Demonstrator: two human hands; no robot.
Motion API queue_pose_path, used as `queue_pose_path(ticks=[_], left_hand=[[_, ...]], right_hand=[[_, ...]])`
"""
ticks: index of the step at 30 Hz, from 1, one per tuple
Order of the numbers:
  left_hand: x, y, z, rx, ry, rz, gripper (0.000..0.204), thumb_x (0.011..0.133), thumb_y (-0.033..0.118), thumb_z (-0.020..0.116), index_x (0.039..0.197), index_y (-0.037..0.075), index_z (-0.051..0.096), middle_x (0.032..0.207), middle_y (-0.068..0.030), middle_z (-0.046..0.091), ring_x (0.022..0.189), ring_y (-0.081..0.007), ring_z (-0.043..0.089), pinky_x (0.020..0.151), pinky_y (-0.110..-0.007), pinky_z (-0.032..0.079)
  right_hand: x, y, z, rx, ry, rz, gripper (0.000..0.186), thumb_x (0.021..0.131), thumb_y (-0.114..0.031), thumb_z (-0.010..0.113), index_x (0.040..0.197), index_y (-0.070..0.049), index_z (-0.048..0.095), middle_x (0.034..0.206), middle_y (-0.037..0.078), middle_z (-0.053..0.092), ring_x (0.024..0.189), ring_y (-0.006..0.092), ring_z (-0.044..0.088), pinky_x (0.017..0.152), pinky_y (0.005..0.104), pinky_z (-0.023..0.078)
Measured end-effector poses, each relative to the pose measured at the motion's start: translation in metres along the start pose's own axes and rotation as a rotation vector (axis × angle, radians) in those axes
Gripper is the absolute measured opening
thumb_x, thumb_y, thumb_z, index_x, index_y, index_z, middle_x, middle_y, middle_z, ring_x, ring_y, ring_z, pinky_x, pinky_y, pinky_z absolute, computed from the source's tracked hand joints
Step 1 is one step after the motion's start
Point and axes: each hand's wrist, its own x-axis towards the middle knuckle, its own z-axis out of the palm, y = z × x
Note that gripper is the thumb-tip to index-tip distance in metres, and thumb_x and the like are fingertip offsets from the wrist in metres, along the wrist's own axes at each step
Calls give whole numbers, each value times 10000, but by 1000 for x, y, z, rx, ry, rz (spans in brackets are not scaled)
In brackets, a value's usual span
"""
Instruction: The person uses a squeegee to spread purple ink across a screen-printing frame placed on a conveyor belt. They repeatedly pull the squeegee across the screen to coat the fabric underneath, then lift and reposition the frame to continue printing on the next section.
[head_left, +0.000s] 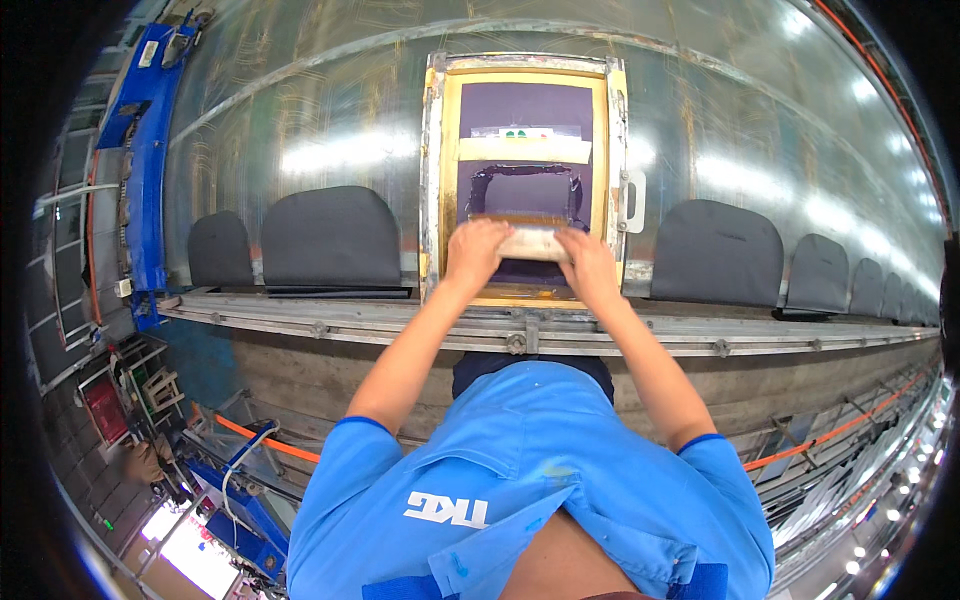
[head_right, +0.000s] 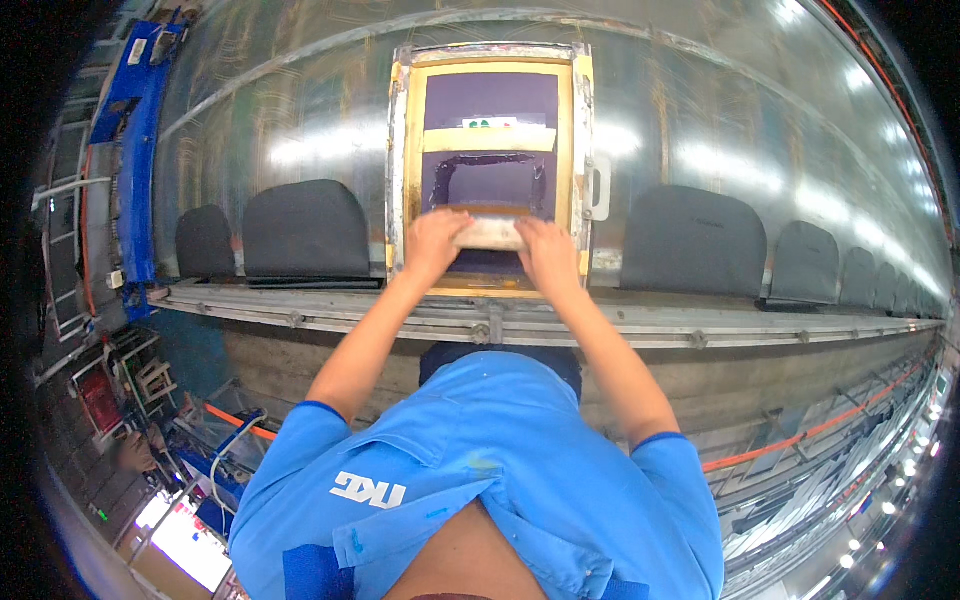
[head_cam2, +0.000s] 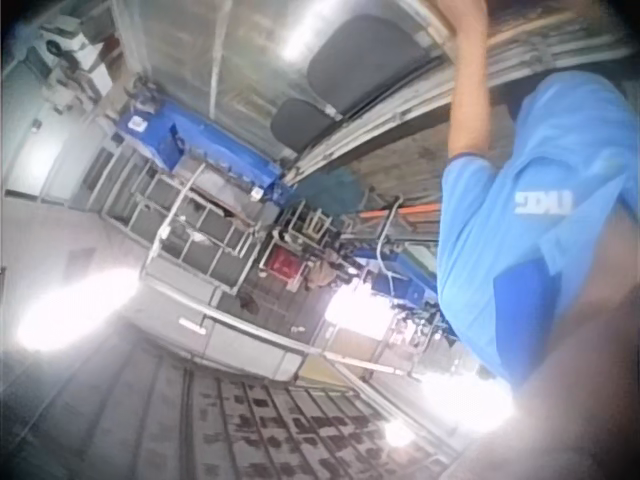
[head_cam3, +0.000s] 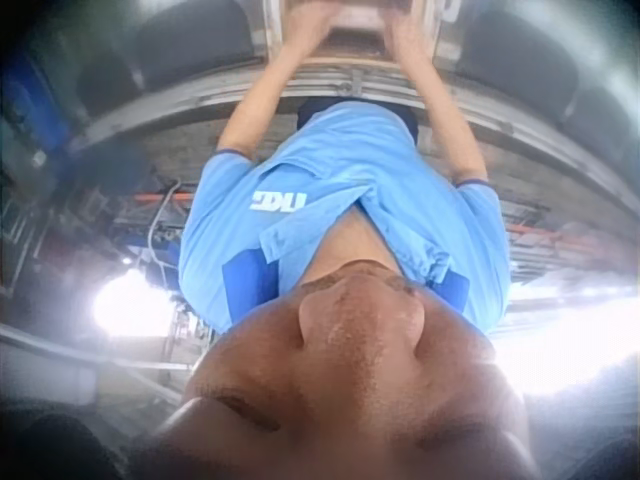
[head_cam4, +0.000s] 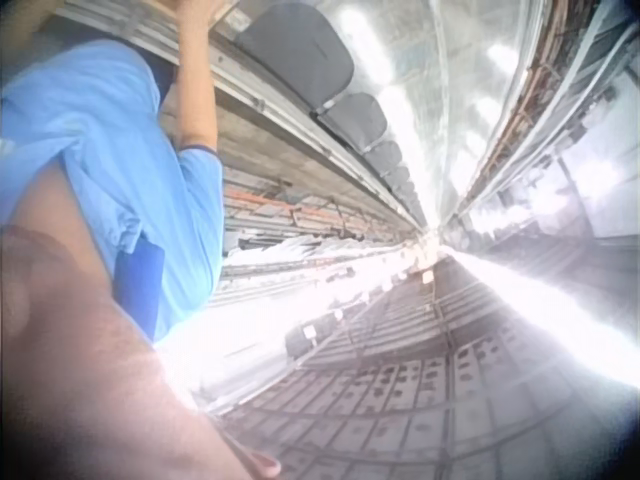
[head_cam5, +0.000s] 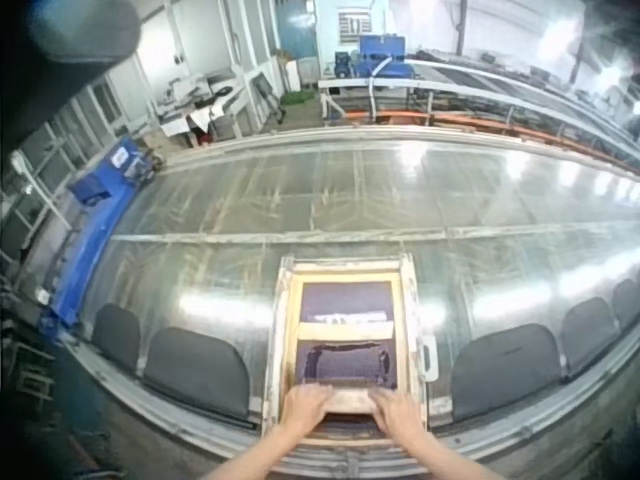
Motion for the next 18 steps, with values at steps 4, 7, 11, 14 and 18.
queue_pose_path(ticks=[4, 7, 11, 14, 18], left_hand=[[-19, 8, -6, 11, -51, -32, 467, 694, -39, 736, 1109, 172, 773, 1187, -12, 747, 1150, -231, 674, 986, -402, 528], [28, -10, -12, -83, 44, 12, 450, 694, -73, 727, 1086, 142, 778, 1153, -55, 754, 1075, -263, 705, 938, -393, 563], [96, -12, -28, -45, -23, -113, 396, 789, 23, 705, 1137, 199, 775, 1148, -48, 749, 1070, -274, 698, 897, -400, 565], [85, -1, -27, -37, -106, -173, 395, 784, 28, 699, 1126, 209, 779, 1140, -46, 751, 1065, -279, 698, 889, -401, 566], [15, 11, -7, -32, -45, -44, 330, 783, -15, 668, 1044, 145, 792, 1057, -79, 762, 1004, -294, 714, 895, -435, 564]], right_hand=[[-6, -8, -10, -40, -77, 24, 510, 715, -79, 791, 1215, -98, 688, 1237, 74, 673, 1110, 290, 605, 945, 424, 485], [37, 0, -25, -55, 15, 1, 465, 747, -77, 766, 1206, -107, 698, 1231, 74, 685, 1115, 312, 604, 942, 443, 488], [89, 25, -22, -18, 109, 9, 423, 761, -69, 760, 1179, -95, 703, 1184, 77, 697, 1110, 319, 605, 940, 453, 486], [78, 28, -11, 0, 81, 42, 425, 755, -72, 767, 1175, -96, 706, 1181, 74, 698, 1098, 317, 607, 941, 451, 485], [-1, 12, 8, -14, 35, 44, 436, 750, -79, 781, 1180, -101, 711, 1201, 55, 694, 1111, 306, 594, 946, 444, 482]])
